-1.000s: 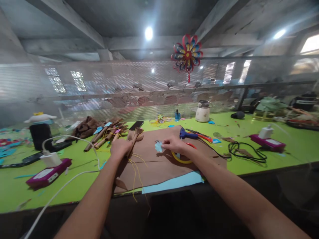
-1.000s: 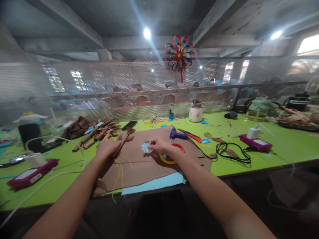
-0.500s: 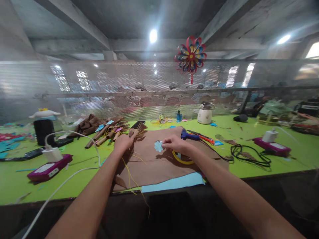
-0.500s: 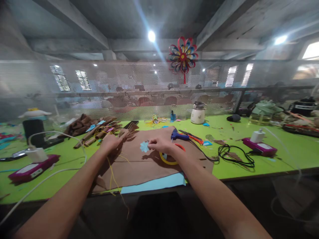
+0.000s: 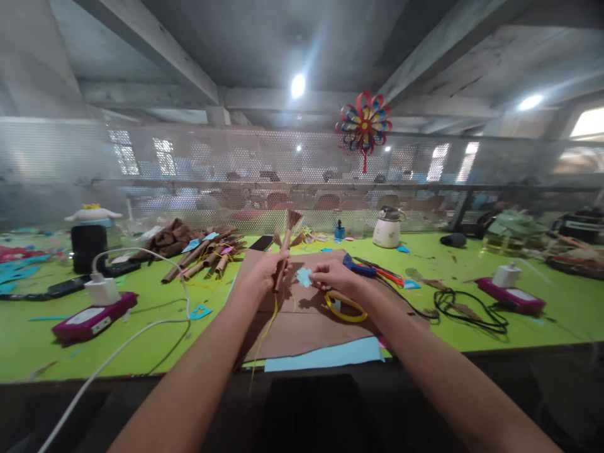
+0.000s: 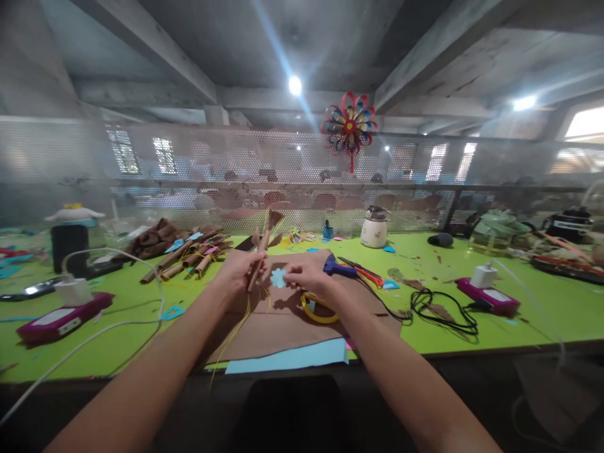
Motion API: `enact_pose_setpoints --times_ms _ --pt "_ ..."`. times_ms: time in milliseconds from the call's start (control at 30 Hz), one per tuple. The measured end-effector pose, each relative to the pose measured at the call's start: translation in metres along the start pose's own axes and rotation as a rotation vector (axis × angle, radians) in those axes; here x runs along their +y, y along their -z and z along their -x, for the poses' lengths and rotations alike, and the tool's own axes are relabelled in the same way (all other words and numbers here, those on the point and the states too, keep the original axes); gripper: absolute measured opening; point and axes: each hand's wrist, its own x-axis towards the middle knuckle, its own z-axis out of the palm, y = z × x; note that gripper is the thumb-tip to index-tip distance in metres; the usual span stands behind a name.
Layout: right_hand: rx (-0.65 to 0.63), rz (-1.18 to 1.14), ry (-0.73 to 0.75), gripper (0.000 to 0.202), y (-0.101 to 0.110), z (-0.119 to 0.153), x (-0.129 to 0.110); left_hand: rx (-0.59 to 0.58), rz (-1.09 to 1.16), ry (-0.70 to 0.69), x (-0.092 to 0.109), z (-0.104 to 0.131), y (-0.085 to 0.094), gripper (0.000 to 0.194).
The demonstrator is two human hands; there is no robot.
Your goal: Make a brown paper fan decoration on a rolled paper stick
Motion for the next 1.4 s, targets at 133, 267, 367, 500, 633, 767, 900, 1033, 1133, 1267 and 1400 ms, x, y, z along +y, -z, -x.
enact_pose_setpoints --times_ms 133,267,367,500,633,767,900,1033,1133,1267,1400 --pt "0.11 0.082 0.01 0.016 0.004 -0.008 -0.011 -0.139 0.067 0.006 -0.017 0.007 -0.008 0.009" --pt "0.116 0.232 0.076 0.011 0.011 -0.02 -0.026 -0.343 0.157 -0.057 -0.026 0.015 -0.009 0.006" --pt "0.11 0.308 0.159 0.013 0.013 -0.026 -0.03 -0.402 0.203 -0.077 -0.027 0.018 -0.007 0.01" --pt "0.155 0.367 0.227 0.016 0.01 -0.027 -0.019 -0.442 0.294 -0.06 -0.029 0.02 -0.008 0.014" --pt "0.166 0.422 0.281 0.019 0.007 -0.024 -0.003 -0.446 0.288 -0.045 -0.033 0.023 -0.016 0.017" --pt "0.156 0.439 0.322 0.019 0.008 -0.021 0.002 -0.43 0.233 -0.115 -0.037 0.025 -0.023 0.023" --pt "0.204 0.374 0.291 0.018 0.006 -0.02 0.002 -0.42 0.213 -0.134 -0.039 0.026 -0.023 0.026" --pt "0.212 0.248 0.283 0.02 -0.001 -0.02 0.002 -0.419 0.221 -0.16 -0.038 0.026 -0.023 0.024" --pt "0.189 0.129 0.263 0.021 -0.006 -0.019 0.001 -0.435 0.234 -0.155 -0.037 0.027 -0.024 0.022" --pt "0.169 0.018 0.195 0.025 -0.008 -0.017 -0.001 -0.414 0.21 -0.123 -0.034 0.031 -0.024 0.019" --pt "0.175 -0.035 0.163 0.034 -0.009 -0.015 -0.002 -0.387 0.181 -0.127 -0.034 0.031 -0.024 0.02"
